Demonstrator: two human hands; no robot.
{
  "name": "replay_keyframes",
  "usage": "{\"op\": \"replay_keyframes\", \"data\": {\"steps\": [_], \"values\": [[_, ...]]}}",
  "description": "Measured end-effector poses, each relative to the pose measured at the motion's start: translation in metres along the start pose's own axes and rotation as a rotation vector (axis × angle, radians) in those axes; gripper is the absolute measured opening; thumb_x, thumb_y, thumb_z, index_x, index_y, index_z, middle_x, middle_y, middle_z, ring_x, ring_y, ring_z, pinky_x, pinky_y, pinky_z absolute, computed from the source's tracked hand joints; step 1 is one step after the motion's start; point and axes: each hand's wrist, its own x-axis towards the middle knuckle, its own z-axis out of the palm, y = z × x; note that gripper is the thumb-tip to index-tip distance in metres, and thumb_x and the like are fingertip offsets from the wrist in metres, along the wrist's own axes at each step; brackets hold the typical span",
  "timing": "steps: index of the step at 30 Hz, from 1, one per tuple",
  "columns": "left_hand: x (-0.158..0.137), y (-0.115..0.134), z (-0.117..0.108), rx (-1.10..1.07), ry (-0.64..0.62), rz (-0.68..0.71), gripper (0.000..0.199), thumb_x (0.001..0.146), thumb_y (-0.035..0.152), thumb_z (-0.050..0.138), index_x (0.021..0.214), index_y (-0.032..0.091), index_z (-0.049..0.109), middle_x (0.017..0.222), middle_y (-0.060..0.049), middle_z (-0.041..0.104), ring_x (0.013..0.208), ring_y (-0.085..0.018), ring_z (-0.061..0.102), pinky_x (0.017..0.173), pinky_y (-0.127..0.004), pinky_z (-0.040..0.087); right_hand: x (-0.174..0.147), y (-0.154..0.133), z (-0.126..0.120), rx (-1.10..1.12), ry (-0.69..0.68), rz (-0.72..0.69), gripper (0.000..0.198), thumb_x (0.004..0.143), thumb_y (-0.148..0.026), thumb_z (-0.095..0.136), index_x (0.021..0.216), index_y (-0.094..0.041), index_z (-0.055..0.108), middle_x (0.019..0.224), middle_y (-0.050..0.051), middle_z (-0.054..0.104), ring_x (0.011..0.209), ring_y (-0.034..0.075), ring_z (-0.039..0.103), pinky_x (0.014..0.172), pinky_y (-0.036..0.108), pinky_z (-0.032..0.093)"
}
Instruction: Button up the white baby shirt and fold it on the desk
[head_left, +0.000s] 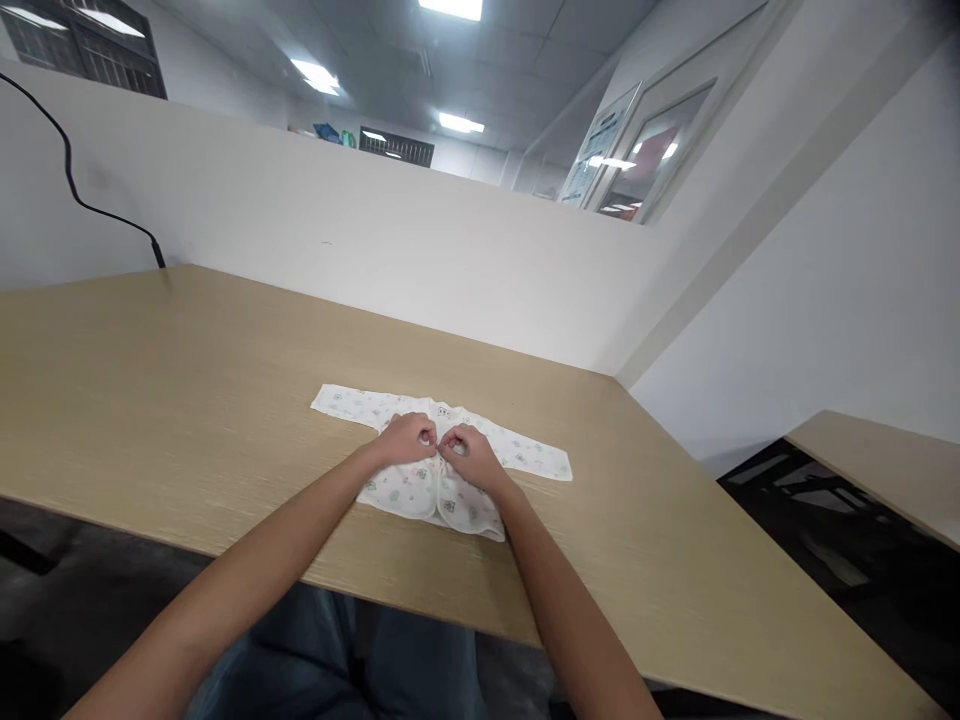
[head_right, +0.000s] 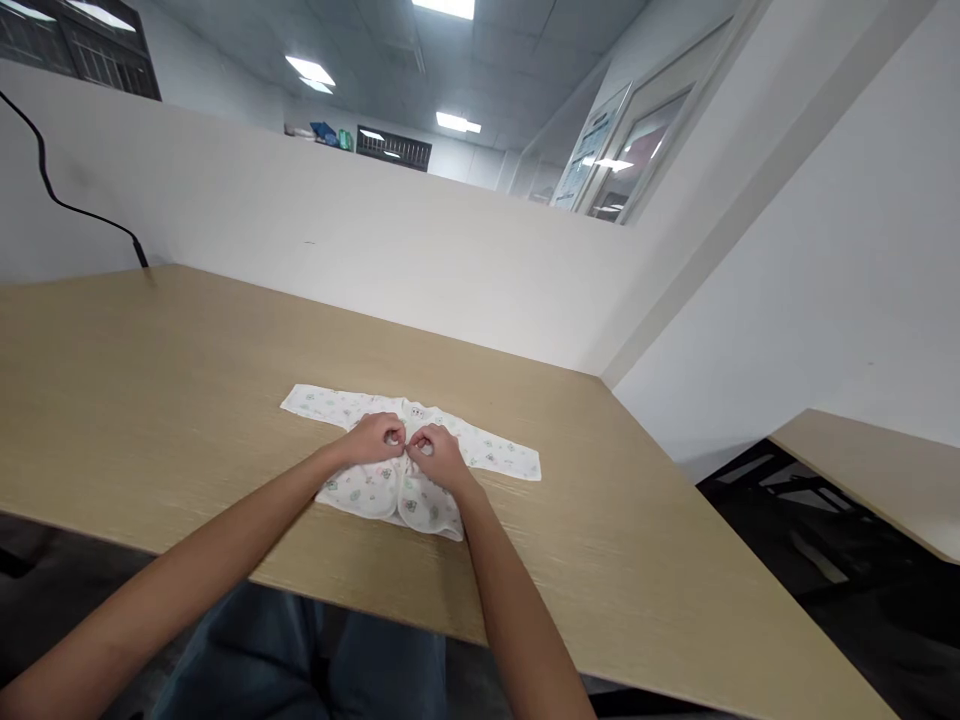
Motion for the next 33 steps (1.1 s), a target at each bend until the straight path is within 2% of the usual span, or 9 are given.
{"op": "replay_keyframes", "data": {"steps": [8, 13, 20, 29, 33], "values": [[0.0001, -0.0016, 0.0005, -0.003, 0.001, 0.014, 0.007, 0.073, 0.023, 0.064, 0.075, 0.021, 0.071, 0.084, 0.0, 0.068, 0.08, -0.017, 0.061, 0.071, -0.027, 0.038, 0.0014, 0.0018, -0.0003, 0.003, -0.026, 0.0, 0.007, 0.084, -0.023, 0.063, 0.081, -0.021, 0.069, 0.087, 0.003, 0.068, 0.09, 0.02, 0.058, 0.086, 0.034, 0.04], [0.0007, -0.0032, 0.002, 0.037, 0.013, 0.037, 0.007, 0.074, 0.023, 0.062, 0.075, 0.022, 0.07, 0.082, 0.0, 0.068, 0.079, -0.017, 0.06, 0.073, -0.028, 0.038, 0.0019, 0.0058, -0.0009, 0.078, -0.032, 0.018, 0.008, 0.083, -0.025, 0.063, 0.082, -0.021, 0.07, 0.088, 0.003, 0.069, 0.091, 0.02, 0.059, 0.087, 0.033, 0.042], [0.0002, -0.0022, 0.0015, 0.093, 0.008, 0.041, 0.008, 0.076, 0.023, 0.062, 0.076, 0.022, 0.07, 0.085, -0.001, 0.069, 0.088, -0.021, 0.061, 0.082, -0.032, 0.041, 0.0014, 0.0062, -0.0015, 0.17, -0.044, 0.057, 0.011, 0.082, -0.027, 0.062, 0.083, -0.02, 0.071, 0.089, 0.002, 0.069, 0.087, 0.018, 0.061, 0.083, 0.031, 0.043], [-0.0022, 0.0026, 0.0028, 0.099, -0.006, 0.015, 0.006, 0.079, 0.023, 0.06, 0.078, 0.022, 0.065, 0.093, -0.003, 0.069, 0.1, -0.025, 0.06, 0.09, -0.041, 0.04, 0.004, 0.0069, 0.0012, 0.093, -0.006, 0.04, 0.012, 0.081, -0.028, 0.061, 0.079, -0.02, 0.07, 0.086, 0.003, 0.069, 0.088, 0.02, 0.059, 0.085, 0.034, 0.043], [-0.004, -0.004, 0.0076, 0.13, 0.038, 0.045, 0.006, 0.081, 0.025, 0.061, 0.08, 0.022, 0.066, 0.096, -0.004, 0.067, 0.104, -0.026, 0.058, 0.091, -0.041, 0.04, 0.0004, 0.0096, 0.0022, 0.109, 0.04, 0.057, 0.014, 0.081, -0.03, 0.061, 0.08, -0.02, 0.07, 0.083, 0.003, 0.068, 0.084, 0.02, 0.059, 0.081, 0.033, 0.043]]}}
